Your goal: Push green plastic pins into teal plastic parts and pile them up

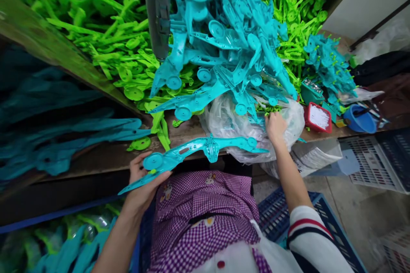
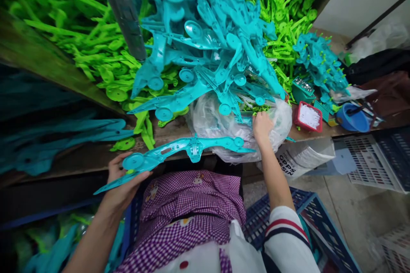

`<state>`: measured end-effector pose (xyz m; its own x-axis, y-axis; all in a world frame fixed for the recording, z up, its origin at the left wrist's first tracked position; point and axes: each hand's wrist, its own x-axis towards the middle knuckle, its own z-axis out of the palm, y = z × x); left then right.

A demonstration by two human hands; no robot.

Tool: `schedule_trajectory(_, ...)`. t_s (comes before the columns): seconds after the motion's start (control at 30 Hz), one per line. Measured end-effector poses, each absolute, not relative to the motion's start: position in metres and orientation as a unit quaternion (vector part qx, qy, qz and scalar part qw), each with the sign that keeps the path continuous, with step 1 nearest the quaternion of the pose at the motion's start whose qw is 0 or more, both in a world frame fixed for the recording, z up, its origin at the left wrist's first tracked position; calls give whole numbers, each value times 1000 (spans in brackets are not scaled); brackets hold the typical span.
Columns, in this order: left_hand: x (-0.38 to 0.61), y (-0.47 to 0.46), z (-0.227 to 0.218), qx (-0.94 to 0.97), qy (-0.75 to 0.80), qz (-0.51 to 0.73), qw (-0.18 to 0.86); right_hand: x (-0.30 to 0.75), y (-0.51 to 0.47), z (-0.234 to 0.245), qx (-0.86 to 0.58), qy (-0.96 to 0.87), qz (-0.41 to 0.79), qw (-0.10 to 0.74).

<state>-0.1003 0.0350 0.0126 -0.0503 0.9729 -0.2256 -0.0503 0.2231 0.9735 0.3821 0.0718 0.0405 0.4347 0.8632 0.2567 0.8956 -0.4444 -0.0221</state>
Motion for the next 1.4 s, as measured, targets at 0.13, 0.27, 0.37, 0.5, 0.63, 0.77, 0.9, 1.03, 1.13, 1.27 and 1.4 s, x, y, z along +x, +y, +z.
schedule_trajectory(0.13,-115,31,17,387,562,472,558,385,62,54,-841,-511,-79,160)
schedule_trajectory(0.27,-118,29,18,407,561,474,543,365,40,66,-794,-528,59,295)
schedule_trajectory(0.37,-117,30,16,423,550,486,532,341,16,61,-710,-565,248,339)
schedule_trajectory(0.5,-116,35,17,447,551,487,509,327,-15,47,-688,-561,326,325)
schedule_trajectory(0.63,-109,39,24,464,532,500,502,330,-27,36,-678,-597,298,306)
schedule_trajectory(0.77,-104,40,26,481,532,493,492,332,-29,25,-681,-579,298,337)
schedule_trajectory(0.9,-106,37,24,493,545,483,476,329,-31,21,-680,-579,288,346)
schedule_trajectory(1.03,-107,34,26,505,550,482,458,326,-35,24,-660,-631,267,308)
schedule_trajectory(1.13,-107,34,23,507,554,478,456,324,-36,25,-645,-664,248,287)
schedule_trajectory(1.27,-110,35,14,507,560,473,453,321,-37,19,-638,-689,213,270)
schedule_trajectory(1.4,-110,36,10,497,570,471,454,321,-38,10,-624,-715,189,251)
